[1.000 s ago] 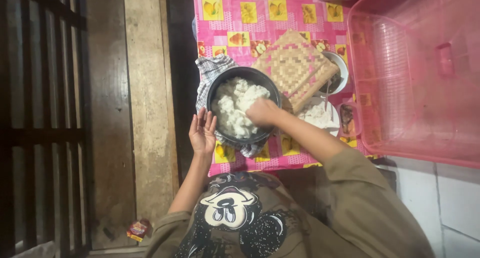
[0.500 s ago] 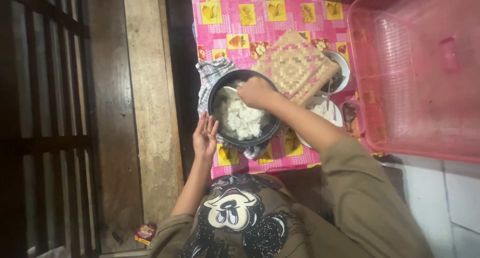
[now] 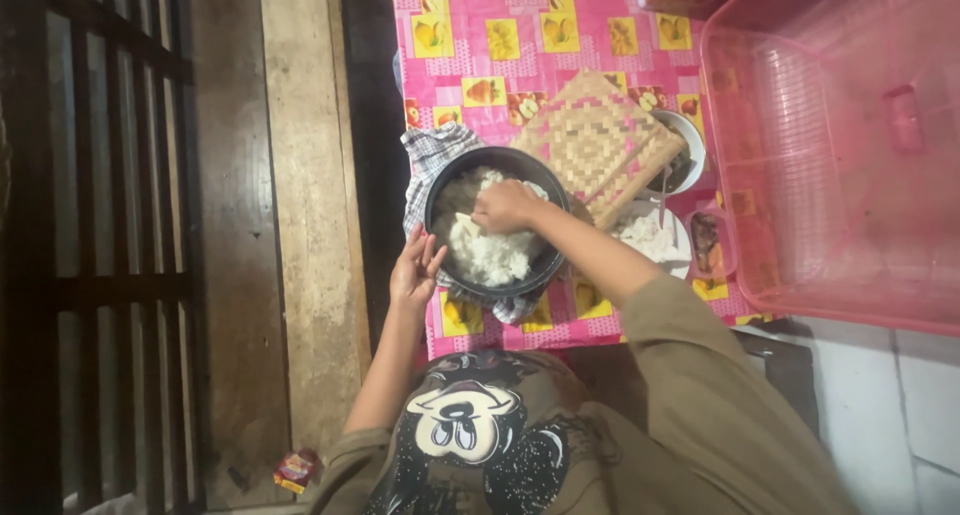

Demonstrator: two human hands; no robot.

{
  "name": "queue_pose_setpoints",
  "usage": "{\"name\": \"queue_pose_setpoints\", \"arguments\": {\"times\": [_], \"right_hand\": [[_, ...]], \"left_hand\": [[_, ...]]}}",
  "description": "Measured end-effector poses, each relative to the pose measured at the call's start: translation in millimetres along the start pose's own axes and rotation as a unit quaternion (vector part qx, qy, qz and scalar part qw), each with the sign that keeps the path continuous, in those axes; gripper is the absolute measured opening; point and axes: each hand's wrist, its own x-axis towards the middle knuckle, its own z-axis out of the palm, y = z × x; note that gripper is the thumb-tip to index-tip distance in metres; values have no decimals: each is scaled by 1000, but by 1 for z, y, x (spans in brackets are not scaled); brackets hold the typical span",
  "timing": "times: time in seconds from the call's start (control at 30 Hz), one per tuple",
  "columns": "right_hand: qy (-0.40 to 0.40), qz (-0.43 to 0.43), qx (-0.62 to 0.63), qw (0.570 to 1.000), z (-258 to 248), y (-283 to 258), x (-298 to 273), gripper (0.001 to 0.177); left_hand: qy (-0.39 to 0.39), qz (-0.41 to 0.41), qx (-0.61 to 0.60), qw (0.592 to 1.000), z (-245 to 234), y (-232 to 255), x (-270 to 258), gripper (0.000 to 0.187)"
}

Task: The person fans a pot of rice with a woven mat while stirring it with a spoon, then transfers a portion to a plate and fans it again.

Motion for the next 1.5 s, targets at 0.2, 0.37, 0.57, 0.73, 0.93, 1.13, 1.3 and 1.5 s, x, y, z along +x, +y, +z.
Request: {"name": "queue_pose_setpoints", "arguments": {"times": [0.2,0.37,0.57,0.73,0.93,1.13,1.3,1.5], "right_hand": [[-45,-27,-58,997,-11,-1,-52,34],[-42,-3,-148,988,-26,-10,-83,25],[73,19,-201,977,-12,-2,-62,14],[160,20,-167,973,-3,10,-14,16],[72,27,-135,988,-7,12,25,18],[27,112,22,993,3,3,10,29],[-12,41,-27,999,2,-15,-12,32],[-17,53,-50,997,8,-33,-52,20]], "left_hand": [[3,-1,7,1000,-1,0,0,52],[7,-1,26,1000,-3,2,-2,51],[4,-10,19,1000,-7,2,-1,50],[8,-9,30,999,-5,4,-4,50],[3,-7,21,1000,-6,2,-3,49],[0,-4,23,1000,-3,2,3,51],[-3,0,42,999,-3,3,3,53],[14,-3,61,998,3,5,-1,55]]}}
